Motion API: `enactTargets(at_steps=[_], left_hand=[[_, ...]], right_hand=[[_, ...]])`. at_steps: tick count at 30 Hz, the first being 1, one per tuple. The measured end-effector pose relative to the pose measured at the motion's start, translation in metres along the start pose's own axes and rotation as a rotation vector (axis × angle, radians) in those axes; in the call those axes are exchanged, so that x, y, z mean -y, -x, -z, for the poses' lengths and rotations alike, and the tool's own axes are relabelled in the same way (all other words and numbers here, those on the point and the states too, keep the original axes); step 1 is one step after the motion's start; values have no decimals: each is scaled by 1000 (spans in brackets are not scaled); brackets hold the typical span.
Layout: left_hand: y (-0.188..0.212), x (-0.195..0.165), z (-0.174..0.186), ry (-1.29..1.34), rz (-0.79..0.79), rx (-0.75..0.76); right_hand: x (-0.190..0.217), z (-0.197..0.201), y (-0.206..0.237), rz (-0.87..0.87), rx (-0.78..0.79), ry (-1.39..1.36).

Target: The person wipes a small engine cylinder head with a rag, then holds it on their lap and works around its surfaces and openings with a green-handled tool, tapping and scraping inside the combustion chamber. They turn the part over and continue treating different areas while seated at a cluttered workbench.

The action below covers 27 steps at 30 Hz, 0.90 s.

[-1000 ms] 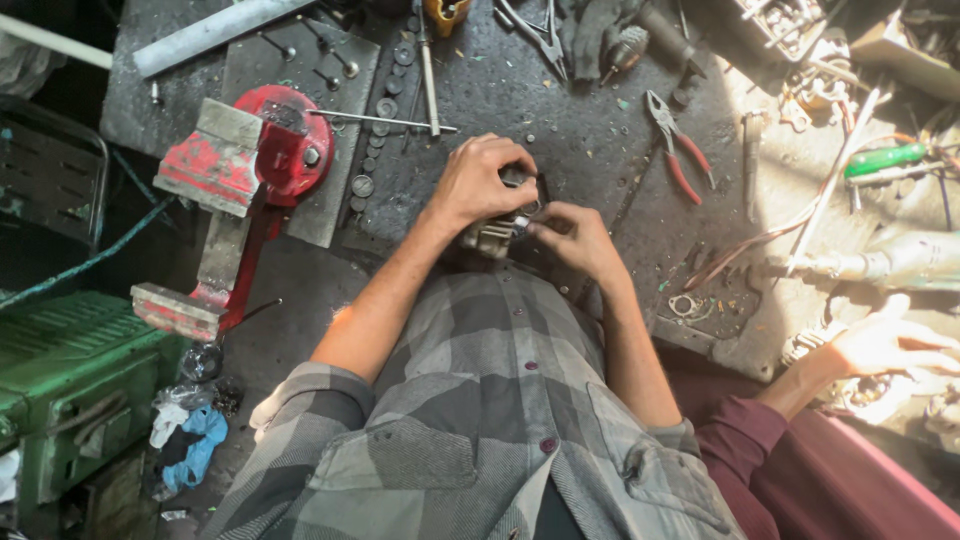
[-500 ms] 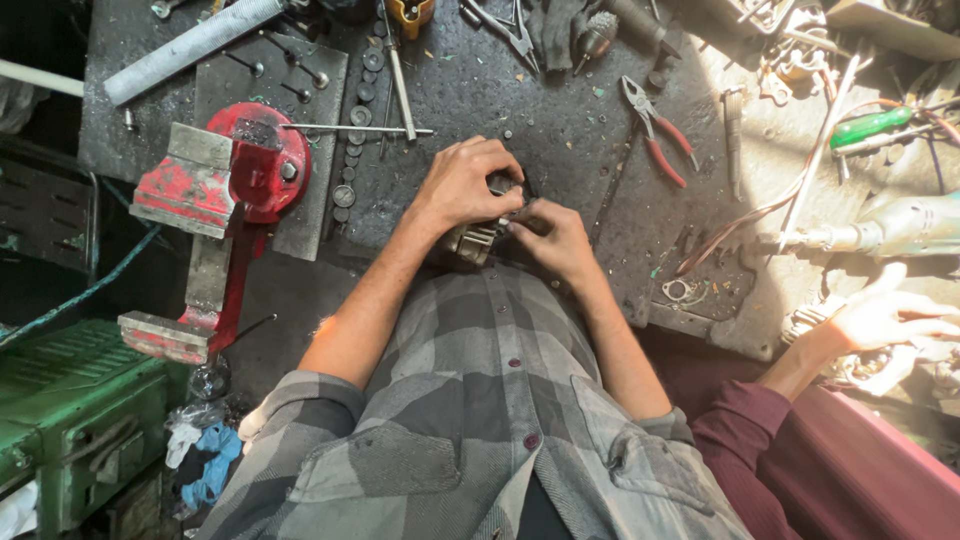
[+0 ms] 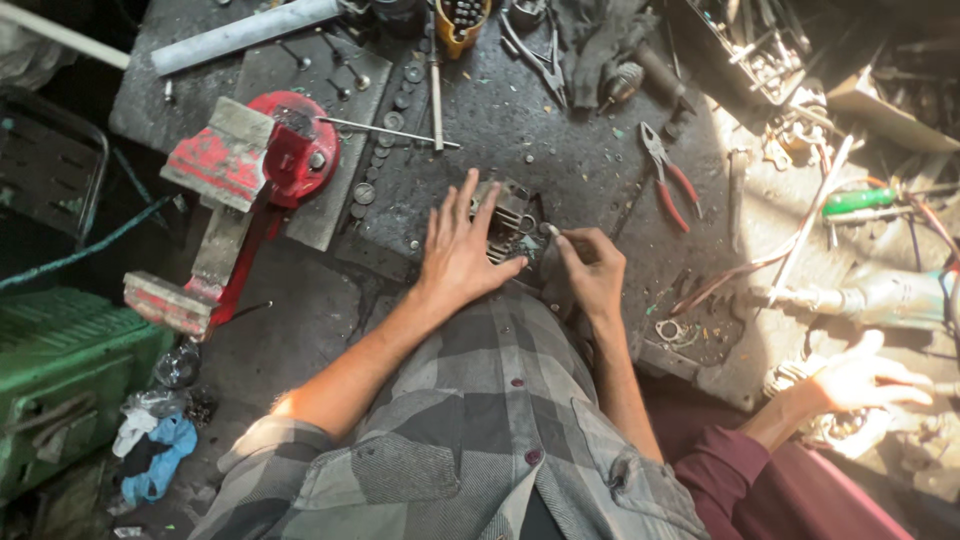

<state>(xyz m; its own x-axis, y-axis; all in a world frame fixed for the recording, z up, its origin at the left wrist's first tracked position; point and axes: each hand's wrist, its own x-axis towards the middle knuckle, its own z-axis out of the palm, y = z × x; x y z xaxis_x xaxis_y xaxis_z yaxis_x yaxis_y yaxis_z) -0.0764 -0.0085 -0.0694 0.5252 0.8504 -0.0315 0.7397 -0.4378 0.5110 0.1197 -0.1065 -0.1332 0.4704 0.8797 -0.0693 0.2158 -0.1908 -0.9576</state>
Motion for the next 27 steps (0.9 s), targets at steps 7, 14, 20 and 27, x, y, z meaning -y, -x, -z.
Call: enactTargets(at_steps=[7,14,20,27], left_hand=[[1,4,18,46,135,117],[21,53,62,-37,241,47],[46,69,64,-11,231,-32],[57,77,44,75,142,-190]], right_hand=[[2,3,-4,-9,100,-50],[19,-22,-1,-13,271,-61],[32,-62,-2,-10,485,-125],[38,-98,-3,-3,583,258]])
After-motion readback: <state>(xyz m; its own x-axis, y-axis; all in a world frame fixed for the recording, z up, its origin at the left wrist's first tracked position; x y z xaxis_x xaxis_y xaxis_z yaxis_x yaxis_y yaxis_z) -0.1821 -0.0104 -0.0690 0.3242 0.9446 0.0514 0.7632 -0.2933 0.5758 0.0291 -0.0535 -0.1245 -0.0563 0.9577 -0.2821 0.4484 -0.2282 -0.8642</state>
